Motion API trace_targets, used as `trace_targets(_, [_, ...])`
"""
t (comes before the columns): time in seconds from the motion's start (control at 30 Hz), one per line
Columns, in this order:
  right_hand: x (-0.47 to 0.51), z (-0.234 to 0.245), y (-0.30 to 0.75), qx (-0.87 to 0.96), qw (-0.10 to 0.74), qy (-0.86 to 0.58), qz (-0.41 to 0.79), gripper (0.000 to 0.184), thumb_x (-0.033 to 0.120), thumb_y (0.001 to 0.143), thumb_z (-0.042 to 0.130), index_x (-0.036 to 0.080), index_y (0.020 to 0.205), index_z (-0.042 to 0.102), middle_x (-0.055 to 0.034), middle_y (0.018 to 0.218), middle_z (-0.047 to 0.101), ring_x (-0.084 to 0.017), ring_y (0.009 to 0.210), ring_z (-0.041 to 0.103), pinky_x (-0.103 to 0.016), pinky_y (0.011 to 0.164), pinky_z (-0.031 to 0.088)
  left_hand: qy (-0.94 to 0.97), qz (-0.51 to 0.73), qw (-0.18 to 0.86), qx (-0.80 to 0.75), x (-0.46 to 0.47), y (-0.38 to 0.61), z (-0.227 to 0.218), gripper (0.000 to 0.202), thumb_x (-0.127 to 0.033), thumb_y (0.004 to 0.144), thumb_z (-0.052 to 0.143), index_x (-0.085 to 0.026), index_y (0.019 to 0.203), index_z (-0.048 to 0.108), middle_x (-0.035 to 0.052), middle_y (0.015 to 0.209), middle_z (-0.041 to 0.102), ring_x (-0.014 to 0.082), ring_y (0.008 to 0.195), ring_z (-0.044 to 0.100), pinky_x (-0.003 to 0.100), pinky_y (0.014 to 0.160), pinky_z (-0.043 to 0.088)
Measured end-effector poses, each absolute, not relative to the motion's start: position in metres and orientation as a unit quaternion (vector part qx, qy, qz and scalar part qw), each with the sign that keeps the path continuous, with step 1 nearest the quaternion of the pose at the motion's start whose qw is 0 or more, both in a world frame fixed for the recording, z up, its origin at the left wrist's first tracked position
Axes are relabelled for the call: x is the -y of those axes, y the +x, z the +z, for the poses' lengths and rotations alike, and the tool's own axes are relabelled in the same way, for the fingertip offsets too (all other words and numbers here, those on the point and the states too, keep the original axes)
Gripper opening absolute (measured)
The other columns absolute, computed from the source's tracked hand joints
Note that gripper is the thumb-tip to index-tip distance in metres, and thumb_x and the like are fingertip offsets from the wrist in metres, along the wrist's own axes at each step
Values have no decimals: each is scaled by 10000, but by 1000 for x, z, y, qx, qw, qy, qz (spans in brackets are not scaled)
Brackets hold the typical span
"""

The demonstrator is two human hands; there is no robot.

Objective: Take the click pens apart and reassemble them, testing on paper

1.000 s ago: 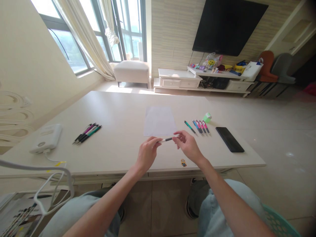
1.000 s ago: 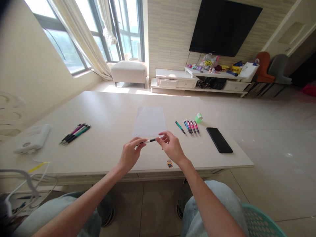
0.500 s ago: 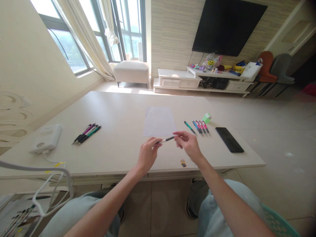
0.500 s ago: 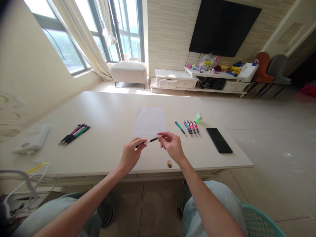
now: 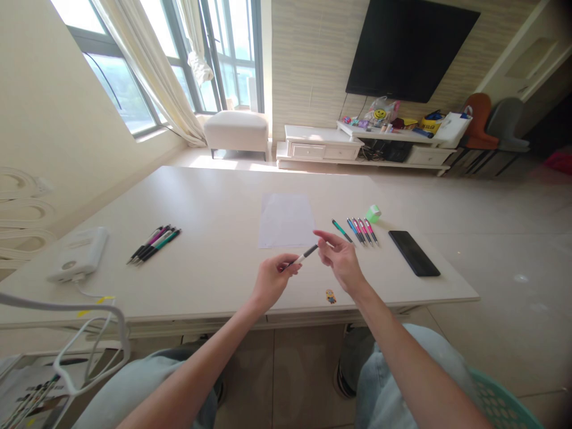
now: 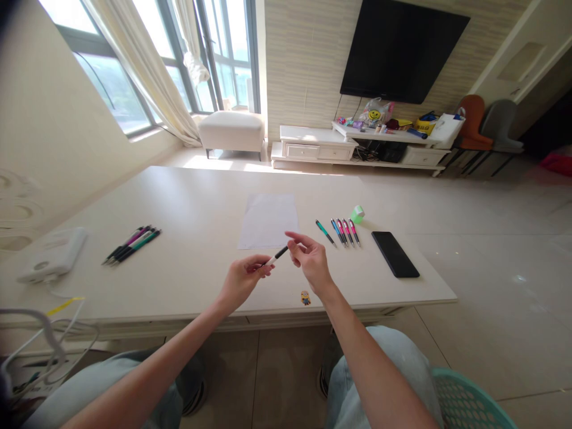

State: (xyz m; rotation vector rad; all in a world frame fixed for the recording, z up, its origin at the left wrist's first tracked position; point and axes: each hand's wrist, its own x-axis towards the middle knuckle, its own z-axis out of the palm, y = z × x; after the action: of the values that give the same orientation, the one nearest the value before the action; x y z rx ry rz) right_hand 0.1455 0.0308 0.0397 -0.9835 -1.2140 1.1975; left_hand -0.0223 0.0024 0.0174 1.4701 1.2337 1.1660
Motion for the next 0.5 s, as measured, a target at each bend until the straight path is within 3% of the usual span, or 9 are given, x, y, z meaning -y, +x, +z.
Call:
trace_targets(0.13, [-33,36,142,513,570,-415,489,244,408,680,718,170,728,688,24,560,477,-64,461,322,-228,396,223,576,458,450,-505,-3,-21,16,166,-288,704,667,-172,813,713,35,696,691,166,646,635,279,648,502])
trace_targets(0.23, [-33,33,139,497,582,-422,486,236,395,673,731,171,731,686,14,594,531,-65,470,370,-220,406,271,542,470,467,-517,-2,-20,15,174,-299,681,697,-172,799,716,43,728,698,168,673,638,289,680,500])
trace_targets(0.37, [-34,39,138,476,559,-372,567,271,442,728,674,191,829,694,-67,880,669,-147,739,578,-271,631,467,482,423,645,-416,2,-17,21,337,-387,686,714,-142,917,696,74,806,690,115,597,596,253,609,477])
trace_targets(0.43, [-34,44,140,462,535,-339,621,297,467,736,656,197,856,693,-88,964,676,-193,887,602,-320,747,484,460,389,711,-363,4,-16,25,381,-400,701,708,-130,969,684,91,840,685,99,606,580,237,611,463])
trace_targets(0.5, [-33,47,141,450,516,-319,655,301,471,730,661,194,846,689,-87,926,687,-203,885,615,-341,775,482,445,364,747,-333,7,-16,27,386,-398,703,711,-118,967,684,104,849,684,101,631,584,234,625,457])
